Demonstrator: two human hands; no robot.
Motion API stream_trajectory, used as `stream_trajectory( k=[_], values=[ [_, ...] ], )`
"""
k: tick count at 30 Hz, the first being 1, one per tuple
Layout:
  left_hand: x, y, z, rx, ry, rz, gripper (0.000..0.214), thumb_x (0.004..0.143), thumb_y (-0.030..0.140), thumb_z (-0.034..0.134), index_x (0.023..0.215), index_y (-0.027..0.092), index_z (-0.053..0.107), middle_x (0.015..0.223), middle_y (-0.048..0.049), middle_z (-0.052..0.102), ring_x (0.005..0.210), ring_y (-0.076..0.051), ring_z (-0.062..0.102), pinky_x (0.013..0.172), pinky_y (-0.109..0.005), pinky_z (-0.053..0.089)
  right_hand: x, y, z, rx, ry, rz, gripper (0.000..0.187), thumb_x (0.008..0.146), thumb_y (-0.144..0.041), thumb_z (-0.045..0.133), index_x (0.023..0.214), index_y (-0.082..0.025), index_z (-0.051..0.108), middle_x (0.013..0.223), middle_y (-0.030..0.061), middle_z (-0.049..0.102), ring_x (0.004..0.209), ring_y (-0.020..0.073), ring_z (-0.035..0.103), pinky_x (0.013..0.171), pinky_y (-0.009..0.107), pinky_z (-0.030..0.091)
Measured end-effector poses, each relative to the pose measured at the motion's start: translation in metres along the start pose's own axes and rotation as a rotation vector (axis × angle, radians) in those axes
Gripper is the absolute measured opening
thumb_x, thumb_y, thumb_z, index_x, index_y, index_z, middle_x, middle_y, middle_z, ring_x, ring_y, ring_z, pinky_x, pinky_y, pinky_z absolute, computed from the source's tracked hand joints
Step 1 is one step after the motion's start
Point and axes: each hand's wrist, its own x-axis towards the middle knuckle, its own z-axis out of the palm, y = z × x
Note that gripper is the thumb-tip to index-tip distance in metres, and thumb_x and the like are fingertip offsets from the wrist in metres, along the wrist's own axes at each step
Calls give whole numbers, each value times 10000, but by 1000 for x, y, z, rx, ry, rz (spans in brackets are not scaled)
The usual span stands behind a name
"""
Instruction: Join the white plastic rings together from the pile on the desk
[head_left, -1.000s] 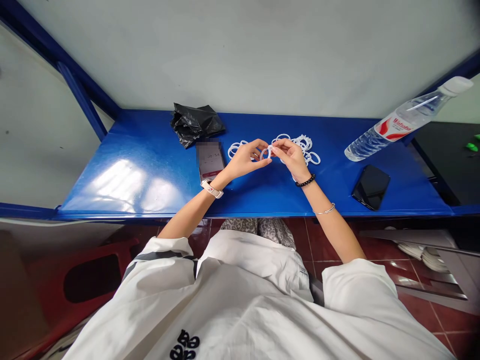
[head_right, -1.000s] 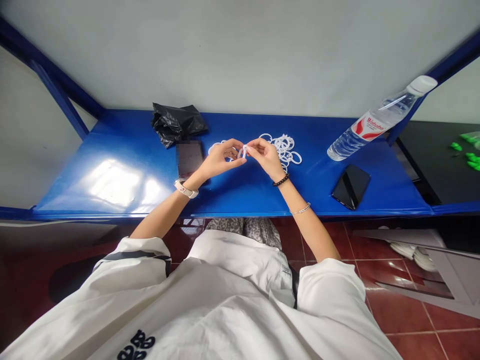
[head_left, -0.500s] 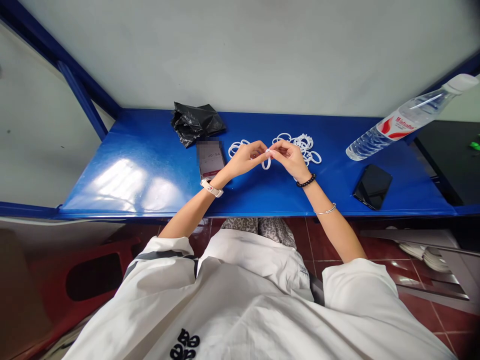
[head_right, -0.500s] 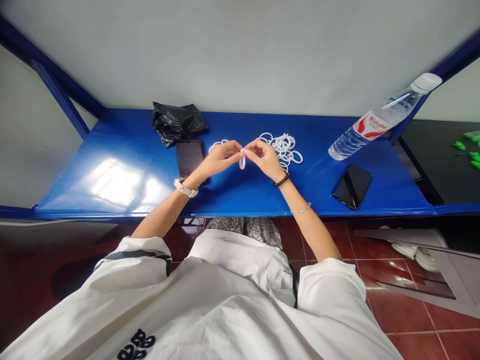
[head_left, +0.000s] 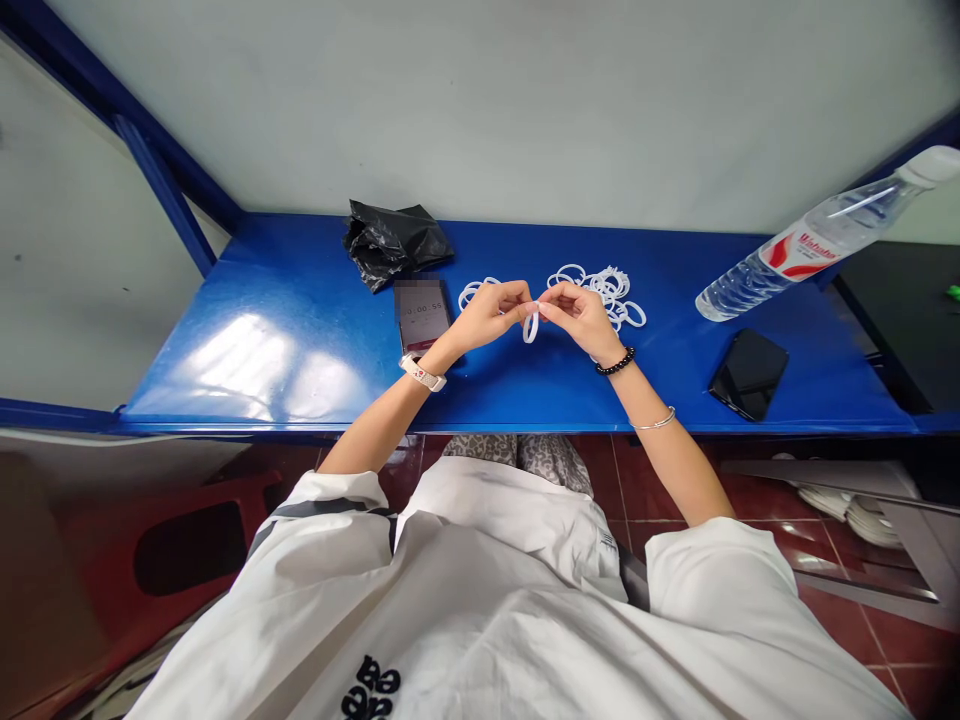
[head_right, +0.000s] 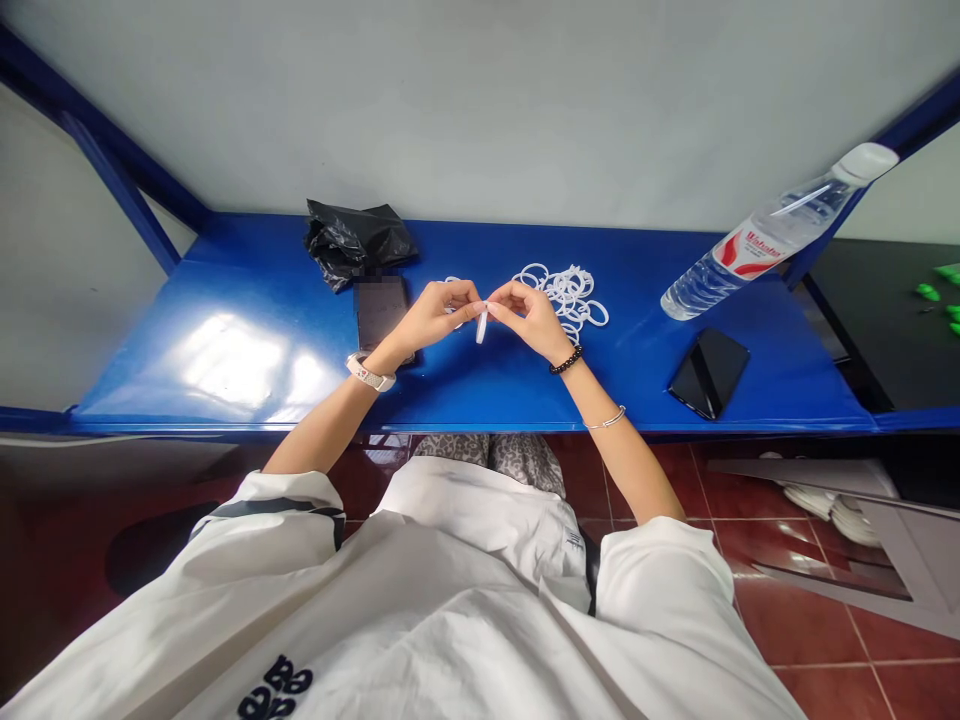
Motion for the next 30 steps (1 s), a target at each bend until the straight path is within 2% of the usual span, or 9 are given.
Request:
stream_trajectory(
  k=[7, 13, 16, 24, 30],
  values=[
    [-1, 2, 2, -8, 37, -12, 517, 913, 669, 589, 809, 165, 635, 781, -52, 708, 680, -135, 617, 642, -260, 493, 0, -1, -2, 14, -61, 46, 456, 813, -693, 728, 851, -251, 621, 798, 8, 666, 722, 191, 646, 726, 365, 586],
    [0, -2, 4, 67, 55, 19, 424, 957, 565, 566, 831, 167, 644, 818, -50, 700, 724, -138, 613, 646, -247, 485, -1, 0, -1, -188, -84, -18, 495, 912, -700, 592, 743, -236, 562, 682, -11, 577, 624, 160, 559, 622, 324, 475],
    [1, -5, 4, 85, 60, 51, 396, 965, 538, 558, 841, 171, 639, 855, -55, 680, 767, -145, 602, 644, -242, 479, -2, -3, -1, -221, -104, -38, 527, 941, -701, 544, 710, -227, 537, 640, -16, 569, 592, 148, 544, 602, 309, 439],
    [0, -1, 1, 17, 41, 139, 482, 951, 625, 572, 802, 169, 620, 809, -43, 631, 714, -132, 555, 632, -253, 457, -3, -10, 0, -168, -130, -64, 545, 939, -698, 548, 688, -215, 525, 616, -21, 537, 566, 130, 501, 565, 278, 394],
    [-1, 3, 3, -2, 36, 136, 488, 939, 631, 596, 783, 169, 617, 796, -36, 624, 694, -126, 543, 638, -259, 450, -4, -11, 0, -150, -140, -82, 560, 933, -709, 543, 677, -211, 521, 602, -28, 511, 550, 120, 469, 556, 271, 373]
  ],
)
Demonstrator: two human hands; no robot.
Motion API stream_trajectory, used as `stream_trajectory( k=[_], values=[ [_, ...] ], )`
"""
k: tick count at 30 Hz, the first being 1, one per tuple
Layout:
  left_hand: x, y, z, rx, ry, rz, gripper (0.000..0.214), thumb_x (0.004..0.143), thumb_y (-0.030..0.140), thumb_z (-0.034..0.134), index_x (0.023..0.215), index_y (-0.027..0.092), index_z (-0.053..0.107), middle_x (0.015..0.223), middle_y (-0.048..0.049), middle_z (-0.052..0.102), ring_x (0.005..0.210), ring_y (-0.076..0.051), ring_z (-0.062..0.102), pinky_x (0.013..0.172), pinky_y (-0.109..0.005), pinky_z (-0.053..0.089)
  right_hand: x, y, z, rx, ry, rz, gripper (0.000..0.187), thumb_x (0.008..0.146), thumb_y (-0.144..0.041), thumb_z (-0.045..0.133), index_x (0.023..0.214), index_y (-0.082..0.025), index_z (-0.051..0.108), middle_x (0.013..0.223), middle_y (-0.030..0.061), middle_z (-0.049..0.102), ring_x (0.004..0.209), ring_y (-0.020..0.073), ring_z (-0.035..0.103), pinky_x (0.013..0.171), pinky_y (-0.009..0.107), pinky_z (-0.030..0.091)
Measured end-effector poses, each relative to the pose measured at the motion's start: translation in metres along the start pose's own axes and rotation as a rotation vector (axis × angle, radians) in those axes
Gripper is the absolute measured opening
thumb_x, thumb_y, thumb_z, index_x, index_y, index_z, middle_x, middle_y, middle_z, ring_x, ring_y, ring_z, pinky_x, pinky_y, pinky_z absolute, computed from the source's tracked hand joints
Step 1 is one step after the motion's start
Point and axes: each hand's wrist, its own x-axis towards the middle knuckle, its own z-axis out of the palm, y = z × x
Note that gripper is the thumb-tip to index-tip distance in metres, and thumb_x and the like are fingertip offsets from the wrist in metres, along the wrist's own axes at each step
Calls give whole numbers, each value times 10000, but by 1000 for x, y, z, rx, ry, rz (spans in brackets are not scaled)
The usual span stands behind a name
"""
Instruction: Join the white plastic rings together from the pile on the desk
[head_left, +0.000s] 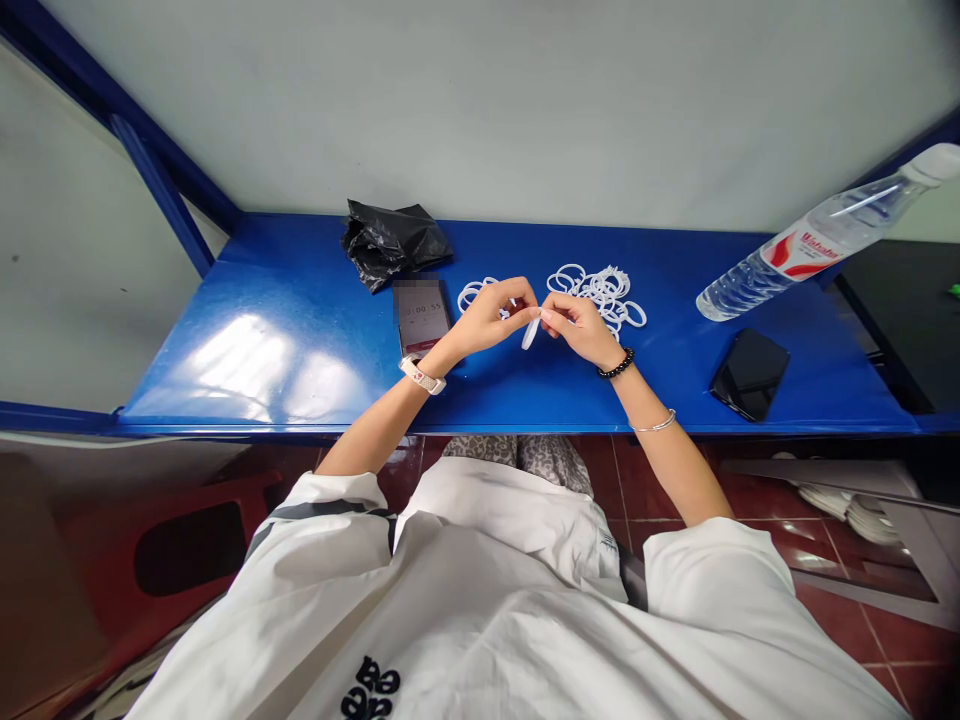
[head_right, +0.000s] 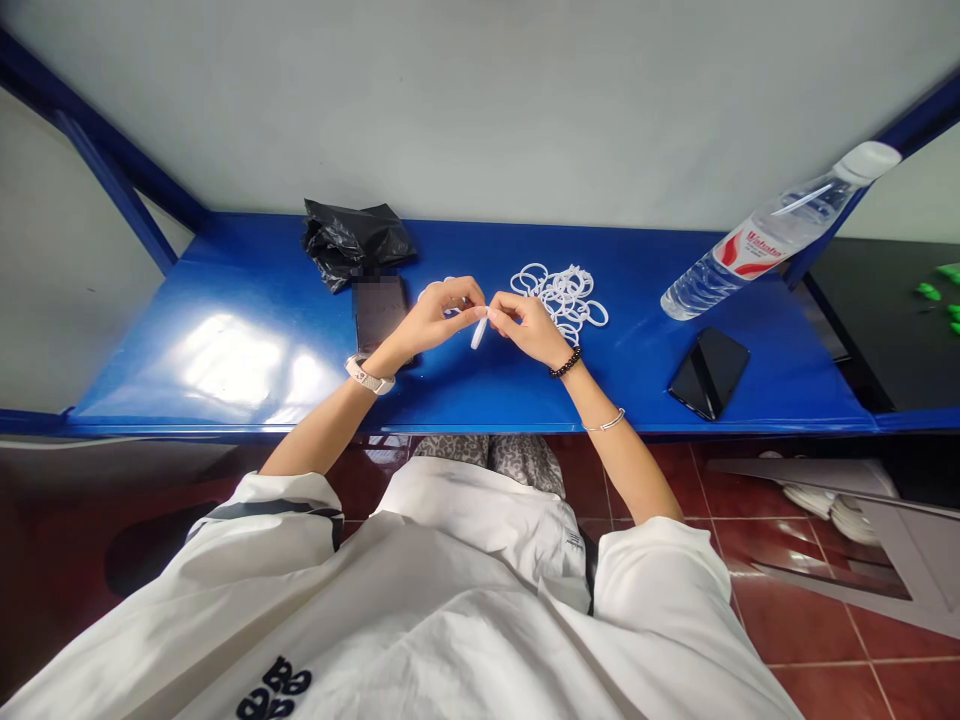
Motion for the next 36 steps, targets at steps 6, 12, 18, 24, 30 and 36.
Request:
stream_trajectory(
  k=[6, 12, 18, 24, 30, 36],
  values=[
    [-1, 1, 0, -3, 0, 7, 479, 932, 621, 614, 777, 168, 619, 786, -32, 615, 675, -122, 525, 630, -260, 436, 0, 0, 0, 12, 2, -10, 564, 920, -713, 560, 667, -210, 516, 591, -37, 486, 539, 114, 448, 542, 269, 351],
    [-1, 2, 1, -7, -4, 9, 492, 926, 638, 615, 769, 172, 613, 784, -32, 611, 671, -123, 521, 624, -261, 435, 1, 0, 0, 25, -1, -16, 572, 912, -719, 567, 658, -209, 511, 586, -40, 473, 531, 110, 431, 532, 267, 332],
    [-1, 0, 2, -52, 8, 24, 492, 919, 635, 633, 758, 170, 611, 780, -28, 602, 669, -118, 513, 619, -261, 423, 0, 1, 1, 32, 5, -5, 574, 904, -722, 577, 655, -209, 509, 587, -43, 466, 540, 111, 423, 540, 269, 331],
    [-1, -1, 3, -98, 8, -24, 490, 893, 641, 662, 752, 175, 608, 804, -34, 605, 721, -137, 529, 640, -270, 435, 0, 1, 0, 81, 2, -2, 560, 899, -704, 602, 660, -203, 525, 587, -44, 470, 531, 104, 425, 533, 262, 332],
    [-2, -2, 5, -194, 9, -70, 509, 864, 661, 683, 745, 173, 604, 800, -25, 583, 748, -142, 529, 670, -274, 451, 1, 4, 2, 137, -1, 10, 563, 894, -697, 616, 646, -202, 518, 566, -45, 476, 520, 99, 429, 528, 249, 337],
    [-2, 1, 6, -277, -10, -79, 494, 847, 648, 715, 748, 172, 627, 802, -28, 609, 743, -134, 552, 665, -264, 455, 0, 3, 2, 173, -5, 0, 550, 895, -692, 615, 655, -207, 518, 567, -46, 485, 521, 98, 435, 535, 247, 358]
  ],
)
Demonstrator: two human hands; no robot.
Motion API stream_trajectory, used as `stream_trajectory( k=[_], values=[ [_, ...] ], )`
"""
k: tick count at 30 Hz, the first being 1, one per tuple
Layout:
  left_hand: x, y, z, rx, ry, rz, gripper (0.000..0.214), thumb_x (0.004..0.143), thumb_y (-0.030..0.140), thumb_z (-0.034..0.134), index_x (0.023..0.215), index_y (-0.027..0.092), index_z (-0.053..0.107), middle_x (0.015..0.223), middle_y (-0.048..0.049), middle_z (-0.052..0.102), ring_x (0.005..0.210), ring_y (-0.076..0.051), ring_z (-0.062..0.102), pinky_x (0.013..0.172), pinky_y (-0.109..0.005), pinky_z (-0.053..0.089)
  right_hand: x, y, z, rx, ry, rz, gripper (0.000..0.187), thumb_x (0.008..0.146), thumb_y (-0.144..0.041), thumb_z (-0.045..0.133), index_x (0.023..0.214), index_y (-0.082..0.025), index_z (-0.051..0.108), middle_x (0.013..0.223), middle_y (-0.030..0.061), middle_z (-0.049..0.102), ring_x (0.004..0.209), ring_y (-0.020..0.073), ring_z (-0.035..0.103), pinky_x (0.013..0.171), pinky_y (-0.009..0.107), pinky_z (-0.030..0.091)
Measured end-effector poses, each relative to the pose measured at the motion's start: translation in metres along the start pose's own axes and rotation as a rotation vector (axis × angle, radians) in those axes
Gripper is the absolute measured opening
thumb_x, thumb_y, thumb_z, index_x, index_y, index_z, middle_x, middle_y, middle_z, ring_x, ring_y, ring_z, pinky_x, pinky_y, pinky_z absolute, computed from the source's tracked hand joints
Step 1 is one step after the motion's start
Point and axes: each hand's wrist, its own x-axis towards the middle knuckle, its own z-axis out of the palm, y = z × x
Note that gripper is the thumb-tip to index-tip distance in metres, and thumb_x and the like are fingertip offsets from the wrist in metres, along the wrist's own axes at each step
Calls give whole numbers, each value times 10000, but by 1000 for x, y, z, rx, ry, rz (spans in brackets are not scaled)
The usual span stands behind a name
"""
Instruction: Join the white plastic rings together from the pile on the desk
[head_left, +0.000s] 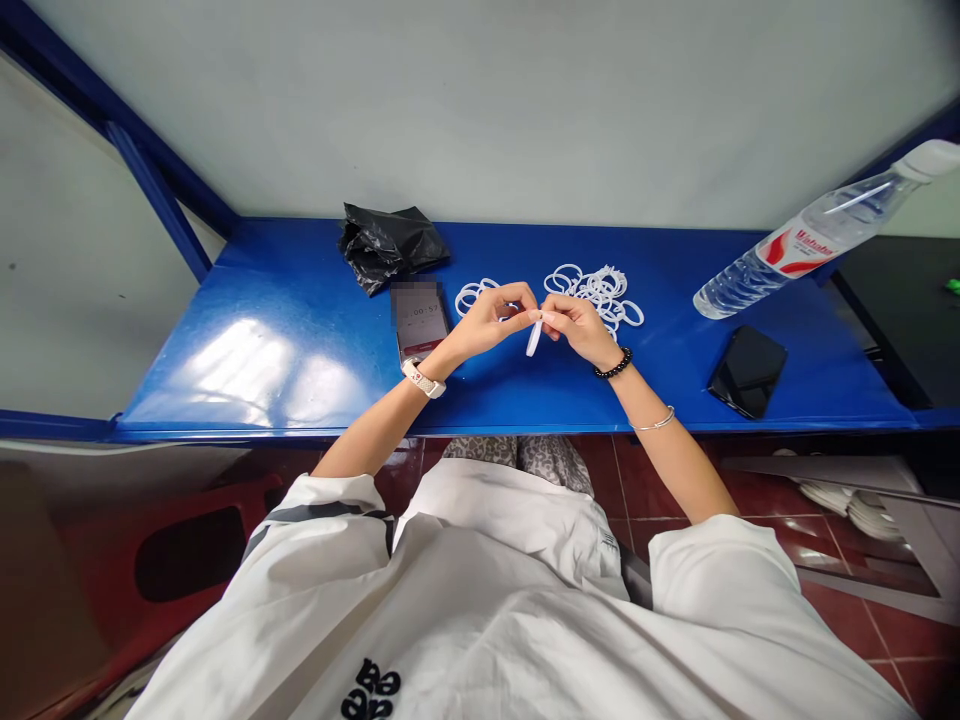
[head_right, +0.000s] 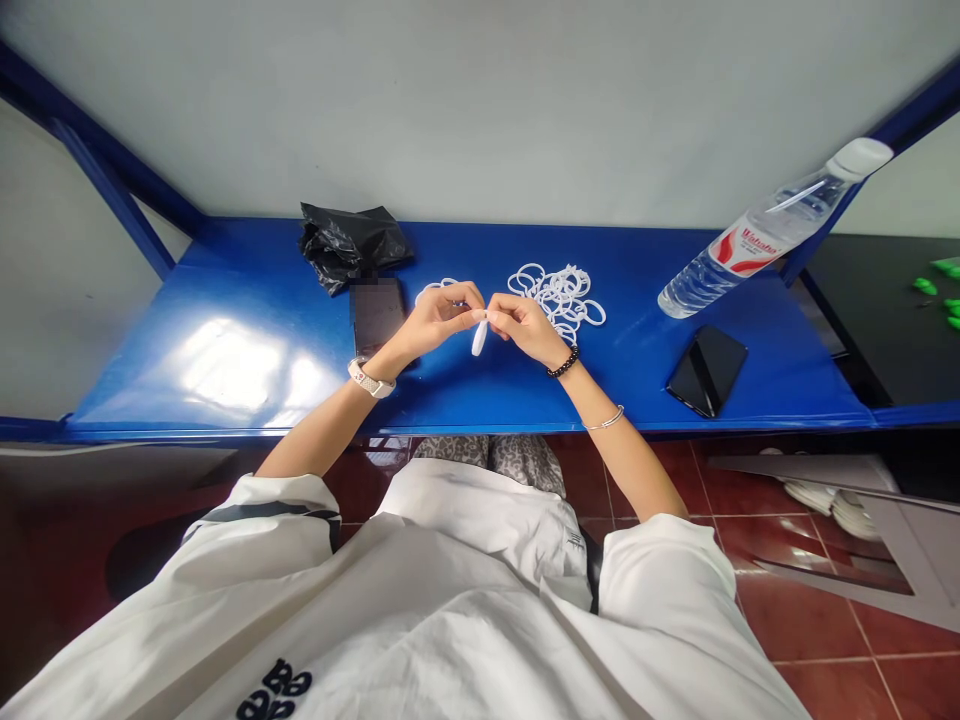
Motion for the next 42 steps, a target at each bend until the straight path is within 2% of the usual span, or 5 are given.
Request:
stream_trajectory(
  k=[6, 15, 24, 30, 42],
  values=[
    [0, 0, -1, 22, 15, -63, 489, 838, 646, 719, 759, 172, 629, 786, -28, 628, 722, -130, 565, 649, -262, 464, 1, -1, -1, -15, 8, 32, 533, 899, -682, 608, 662, -213, 514, 589, -38, 494, 533, 105, 441, 544, 251, 388],
    [3, -18, -1, 83, -37, -196, 232, 982, 374, 524, 853, 181, 542, 724, -1, 644, 637, -111, 597, 619, -234, 487, 1, 4, 0, -146, 17, 163, 406, 941, -514, 568, 673, -215, 511, 594, -31, 514, 549, 119, 478, 565, 261, 392],
    [1, -9, -29, 1031, 247, -146, 131, 950, 186, 550, 821, 203, 534, 852, -80, 643, 894, -244, 607, 731, -318, 448, 3, 9, -10, -548, 165, 91, 222, 929, -288, 509, 748, -214, 615, 741, 30, 670, 632, 167, 551, 621, 298, 392],
    [2, -14, -32, 1199, 143, -219, 136, 976, 147, 491, 878, 175, 581, 955, -141, 650, 1026, -312, 608, 799, -366, 478, 2, 12, -19, -767, 345, 109, 144, 889, -191, 497, 810, -227, 612, 792, 54, 689, 754, 228, 609, 676, 330, 421],
    [4, -19, -26, 1288, 19, -244, 215, 1004, 152, 448, 952, 139, 656, 1020, -167, 667, 1042, -319, 613, 808, -373, 480, -8, 11, -64, -1028, 445, 320, 109, 883, -212, 535, 823, -215, 626, 849, 107, 707, 845, 281, 629, 709, 374, 463]
  ],
)
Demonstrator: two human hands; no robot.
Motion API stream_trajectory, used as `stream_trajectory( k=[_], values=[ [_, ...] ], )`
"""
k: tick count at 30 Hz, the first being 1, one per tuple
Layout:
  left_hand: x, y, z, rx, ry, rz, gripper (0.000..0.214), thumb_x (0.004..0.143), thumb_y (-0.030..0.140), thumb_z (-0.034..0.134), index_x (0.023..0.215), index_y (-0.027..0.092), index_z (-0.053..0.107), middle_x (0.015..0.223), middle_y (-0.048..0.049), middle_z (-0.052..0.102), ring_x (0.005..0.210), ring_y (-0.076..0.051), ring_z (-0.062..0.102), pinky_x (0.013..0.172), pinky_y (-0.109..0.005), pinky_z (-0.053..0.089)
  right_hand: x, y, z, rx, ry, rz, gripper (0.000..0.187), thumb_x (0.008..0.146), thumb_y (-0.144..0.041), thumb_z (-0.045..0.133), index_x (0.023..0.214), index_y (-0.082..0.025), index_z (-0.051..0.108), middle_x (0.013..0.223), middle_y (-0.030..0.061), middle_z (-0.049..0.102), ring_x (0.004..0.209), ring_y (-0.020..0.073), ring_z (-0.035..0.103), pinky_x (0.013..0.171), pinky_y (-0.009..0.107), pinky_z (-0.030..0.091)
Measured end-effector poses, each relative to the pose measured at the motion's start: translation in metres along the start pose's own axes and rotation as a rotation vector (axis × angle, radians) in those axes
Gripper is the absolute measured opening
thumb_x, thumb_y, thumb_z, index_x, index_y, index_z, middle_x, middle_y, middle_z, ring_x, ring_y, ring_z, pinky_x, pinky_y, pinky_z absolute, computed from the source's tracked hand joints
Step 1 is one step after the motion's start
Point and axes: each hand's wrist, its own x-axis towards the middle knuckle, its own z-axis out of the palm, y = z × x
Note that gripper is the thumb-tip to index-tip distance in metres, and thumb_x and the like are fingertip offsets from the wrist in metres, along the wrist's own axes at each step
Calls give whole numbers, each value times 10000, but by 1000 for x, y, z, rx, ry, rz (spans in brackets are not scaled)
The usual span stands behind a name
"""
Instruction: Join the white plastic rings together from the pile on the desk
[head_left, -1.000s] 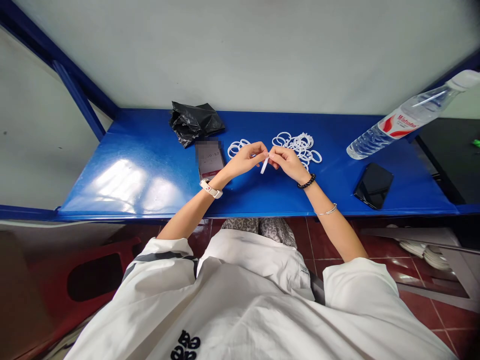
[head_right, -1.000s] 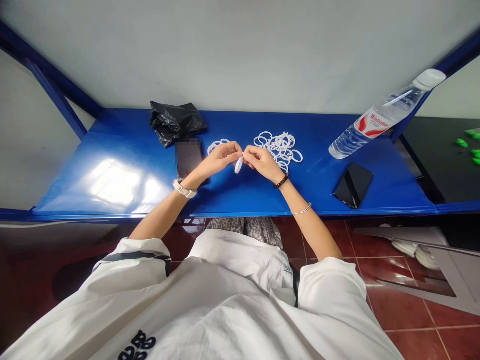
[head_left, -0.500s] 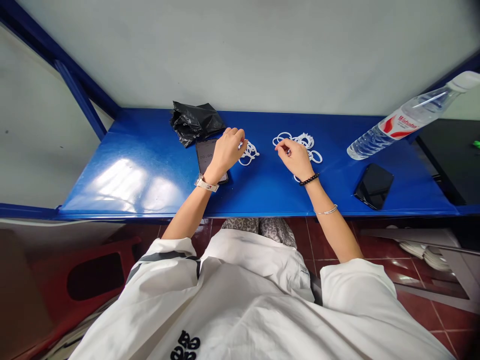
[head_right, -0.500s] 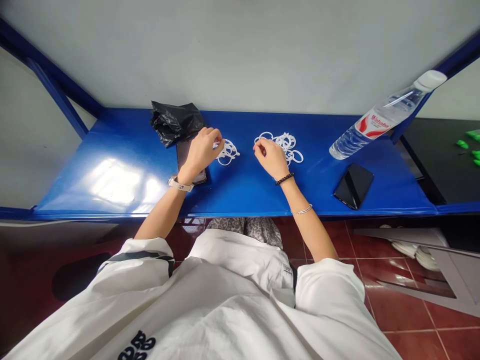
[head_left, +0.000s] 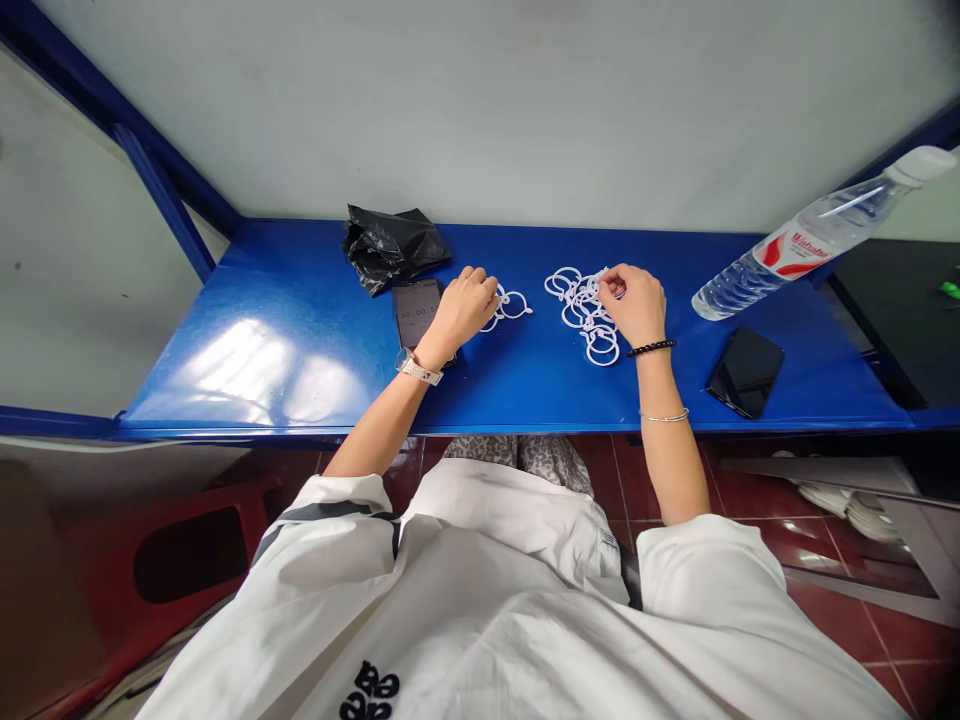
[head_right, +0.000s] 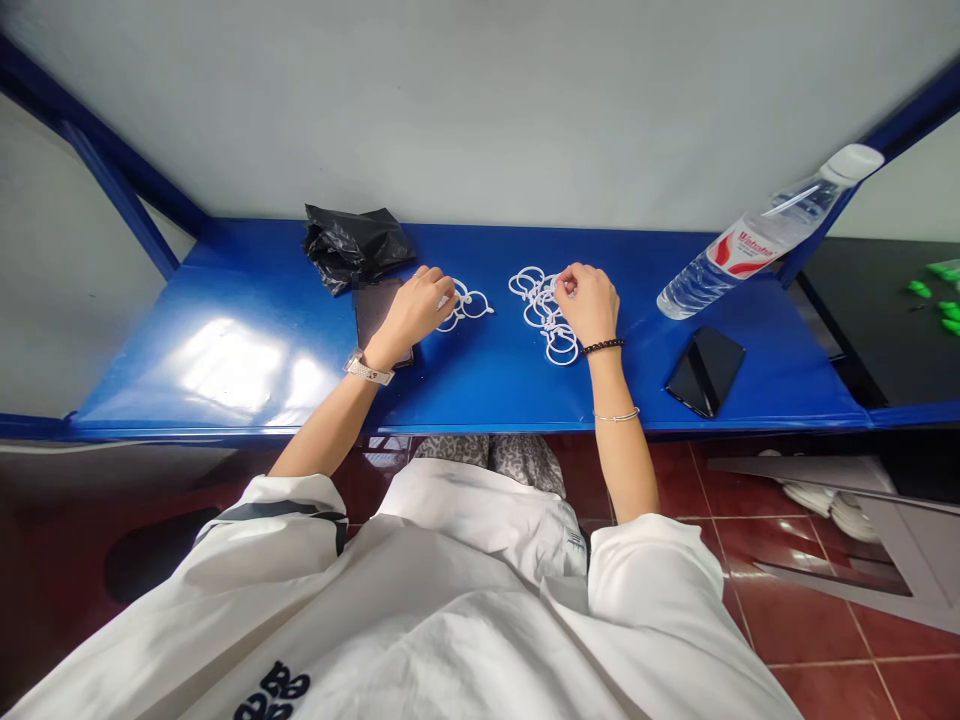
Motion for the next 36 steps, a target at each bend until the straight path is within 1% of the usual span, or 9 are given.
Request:
stream_trajectory(
  k=[5, 8, 15, 19, 21, 25, 28, 32, 36],
  values=[
    [0, -3, 1, -4, 26, 14, 208, 1006, 175, 458, 954, 157, 659, 1014, -153, 658, 1037, -308, 603, 787, -359, 487, 0, 14, 2, -48, -53, 29, 84, 844, -249, 607, 878, -209, 672, 853, 107, 694, 856, 291, 610, 685, 370, 464],
    [0, -3, 1, -12, 36, 12, 223, 1005, 164, 441, 956, 156, 659, 1021, -163, 651, 1026, -315, 599, 789, -374, 492, 0, 17, 5, -52, -82, 61, 117, 819, -270, 660, 916, -207, 678, 793, 86, 669, 821, 289, 604, 680, 368, 471],
    [-1, -2, -2, -18, 47, 23, 237, 1013, 173, 430, 964, 153, 661, 1002, -161, 649, 1004, -307, 604, 774, -369, 494, -1, 9, 8, -86, -133, 136, 94, 822, -249, 682, 766, -222, 612, 747, 83, 663, 829, 310, 641, 726, 403, 507],
    [-1, -2, -3, -36, 51, 6, 215, 1005, 160, 440, 961, 150, 650, 1023, -165, 651, 1027, -312, 606, 796, -373, 497, -1, 1, 3, -68, -136, 189, 133, 851, -277, 663, 754, -230, 583, 749, 86, 678, 811, 318, 666, 735, 406, 507],
    [-1, -3, -3, -65, 76, 2, 194, 999, 154, 453, 946, 158, 640, 1007, -153, 644, 1017, -302, 607, 796, -363, 496, -1, -2, 0, -52, -106, 198, 140, 866, -293, 644, 764, -233, 569, 742, 80, 678, 804, 313, 675, 731, 391, 498],
    [-1, -6, -3, -132, 127, 4, 167, 991, 144, 472, 929, 164, 626, 988, -133, 637, 1004, -281, 607, 820, -355, 497, -2, -8, -2, 115, -39, 115, 157, 866, -287, 619, 745, -233, 536, 698, 49, 655, 707, 238, 642, 680, 339, 466],
    [-2, -5, -4, -207, 155, 33, 140, 990, 161, 495, 947, 174, 629, 1004, -119, 645, 1002, -267, 606, 847, -361, 506, -4, -14, 2, 300, -44, 10, 169, 851, -285, 621, 720, -231, 529, 683, 30, 641, 630, 183, 581, 630, 313, 448],
    [-3, 1, -5, -303, 164, 164, 153, 991, 214, 524, 1066, 180, 653, 1011, -105, 676, 981, -253, 615, 853, -367, 518, -11, -27, 11, 474, -166, -137, 149, 842, -286, 623, 724, -230, 552, 654, 8, 623, 588, 156, 538, 581, 289, 439],
    [-4, 8, -3, -414, 108, 309, 215, 981, 248, 554, 1154, 186, 665, 1012, -91, 703, 969, -238, 633, 888, -366, 513, -18, -40, 19, 533, -335, -272, 148, 859, -305, 617, 747, -228, 556, 659, 4, 614, 592, 158, 540, 584, 292, 439]
  ],
)
